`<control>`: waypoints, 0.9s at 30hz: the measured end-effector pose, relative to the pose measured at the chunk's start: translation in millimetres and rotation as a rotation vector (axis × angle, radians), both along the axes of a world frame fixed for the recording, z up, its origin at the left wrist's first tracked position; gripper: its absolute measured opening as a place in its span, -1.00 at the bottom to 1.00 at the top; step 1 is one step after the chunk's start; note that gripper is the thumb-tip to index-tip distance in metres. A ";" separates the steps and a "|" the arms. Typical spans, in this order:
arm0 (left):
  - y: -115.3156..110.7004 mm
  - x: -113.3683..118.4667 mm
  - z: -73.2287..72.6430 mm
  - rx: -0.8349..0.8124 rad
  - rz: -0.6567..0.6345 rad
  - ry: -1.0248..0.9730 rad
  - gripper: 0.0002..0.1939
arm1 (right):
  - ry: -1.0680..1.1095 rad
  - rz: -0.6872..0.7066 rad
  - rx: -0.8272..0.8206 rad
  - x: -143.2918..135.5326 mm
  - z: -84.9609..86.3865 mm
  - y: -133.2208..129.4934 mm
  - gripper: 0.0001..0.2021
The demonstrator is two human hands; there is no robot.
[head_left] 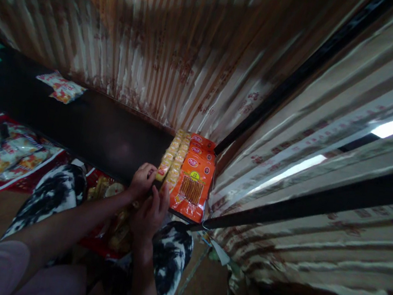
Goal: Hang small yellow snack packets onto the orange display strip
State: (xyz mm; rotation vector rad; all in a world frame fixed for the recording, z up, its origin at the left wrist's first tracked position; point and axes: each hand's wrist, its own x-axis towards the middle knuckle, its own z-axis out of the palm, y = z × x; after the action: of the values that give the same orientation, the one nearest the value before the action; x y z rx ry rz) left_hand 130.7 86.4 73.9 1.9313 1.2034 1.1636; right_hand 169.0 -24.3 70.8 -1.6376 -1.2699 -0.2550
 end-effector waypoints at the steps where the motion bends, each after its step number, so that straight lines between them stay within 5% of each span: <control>1: -1.2 -1.7 -0.9 -0.001 0.002 -0.005 -0.87 | 0.002 0.014 0.005 -4.0 -2.4 -3.3 -0.68; 12: -41.3 -43.1 -14.7 0.007 -0.038 -0.005 -0.88 | 0.170 0.174 -0.013 -45.5 -41.1 -34.3 -0.65; 16: -66.0 -62.0 -18.9 -0.039 -0.016 0.009 -0.86 | 0.268 0.166 -0.142 -48.8 -63.1 -36.3 -0.58; 21: -93.2 -92.1 -54.5 -0.199 -0.090 0.188 -0.79 | 0.344 0.137 -0.480 -49.4 -87.2 -33.6 -0.62; 27: -93.9 -128.1 -91.9 -0.348 0.060 0.411 -0.78 | 0.331 0.164 -0.631 -59.3 -100.7 -29.6 -0.62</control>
State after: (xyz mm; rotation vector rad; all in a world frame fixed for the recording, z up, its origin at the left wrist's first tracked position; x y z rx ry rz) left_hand 2.6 -7.5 -18.0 1.9201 1.5657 0.5430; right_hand 109.7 -53.9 -29.8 -1.9732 -1.2836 0.5516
